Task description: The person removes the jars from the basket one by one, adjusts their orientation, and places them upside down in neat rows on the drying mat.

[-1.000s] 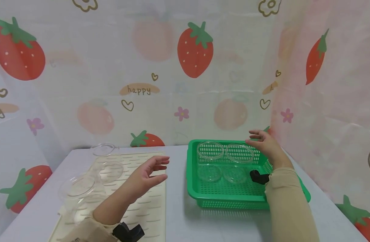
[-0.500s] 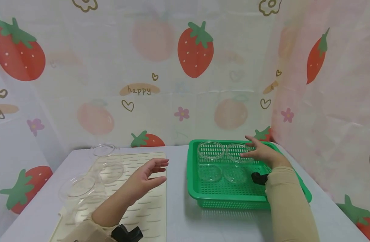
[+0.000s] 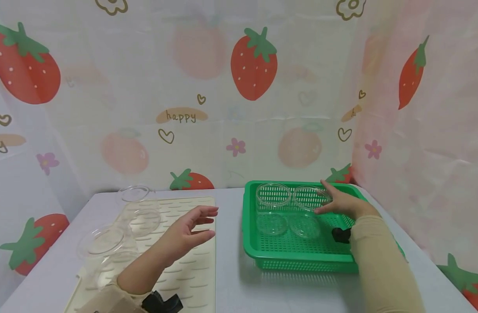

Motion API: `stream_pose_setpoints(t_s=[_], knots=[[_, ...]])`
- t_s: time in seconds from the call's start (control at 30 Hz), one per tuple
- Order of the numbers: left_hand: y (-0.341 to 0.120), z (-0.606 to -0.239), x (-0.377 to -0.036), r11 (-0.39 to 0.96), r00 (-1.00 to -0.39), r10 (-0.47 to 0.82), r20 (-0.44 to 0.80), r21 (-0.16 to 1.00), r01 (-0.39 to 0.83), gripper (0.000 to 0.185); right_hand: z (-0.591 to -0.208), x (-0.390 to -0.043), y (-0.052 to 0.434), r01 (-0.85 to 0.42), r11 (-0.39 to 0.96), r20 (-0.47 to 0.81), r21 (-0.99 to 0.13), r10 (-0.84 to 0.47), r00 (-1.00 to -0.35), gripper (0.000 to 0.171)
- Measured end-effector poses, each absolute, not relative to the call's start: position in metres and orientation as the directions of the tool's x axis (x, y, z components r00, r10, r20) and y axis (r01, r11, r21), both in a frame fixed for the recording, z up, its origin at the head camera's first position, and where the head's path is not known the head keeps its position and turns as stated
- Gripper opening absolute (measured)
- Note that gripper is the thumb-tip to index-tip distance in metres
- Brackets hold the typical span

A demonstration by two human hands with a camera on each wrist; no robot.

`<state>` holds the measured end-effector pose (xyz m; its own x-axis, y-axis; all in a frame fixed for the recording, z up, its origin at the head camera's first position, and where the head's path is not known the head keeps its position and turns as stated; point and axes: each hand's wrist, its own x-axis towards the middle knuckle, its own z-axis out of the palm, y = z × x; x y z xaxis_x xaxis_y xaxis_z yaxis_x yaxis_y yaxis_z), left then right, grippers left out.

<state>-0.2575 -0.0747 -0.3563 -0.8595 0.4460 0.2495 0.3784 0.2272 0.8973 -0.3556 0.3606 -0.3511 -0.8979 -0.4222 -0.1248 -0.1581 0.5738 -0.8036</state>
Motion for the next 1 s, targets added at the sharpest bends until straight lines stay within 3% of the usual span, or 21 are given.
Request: stream_pose_setpoints(t_s=[0.3,0.5,1.0], knots=[[-0.0783,-0.3583,-0.2580,0.240,-0.859,0.448,0.250,0.891,0.384,0.046,-0.3551,-0.3607,0.3637,-0.140,0.607,-0.180,-0.782,-0.436,-0.882,0.099],[-0.0809,-0.3609,-0.2583,0.250,-0.862,0.447,0.238,0.892,0.376,0.046,-0.3544,-0.3596,0.3679,-0.156,0.601,-0.162,-0.784,-0.441,-0.883,0.090],[-0.0809,-0.3656,-0.2599,0.275,-0.868,0.439,0.232,0.885,0.376,0.044,-0.3582,-0.3587,0.3690,-0.193,0.563,-0.108,-0.803,-0.456,-0.883,0.088]])
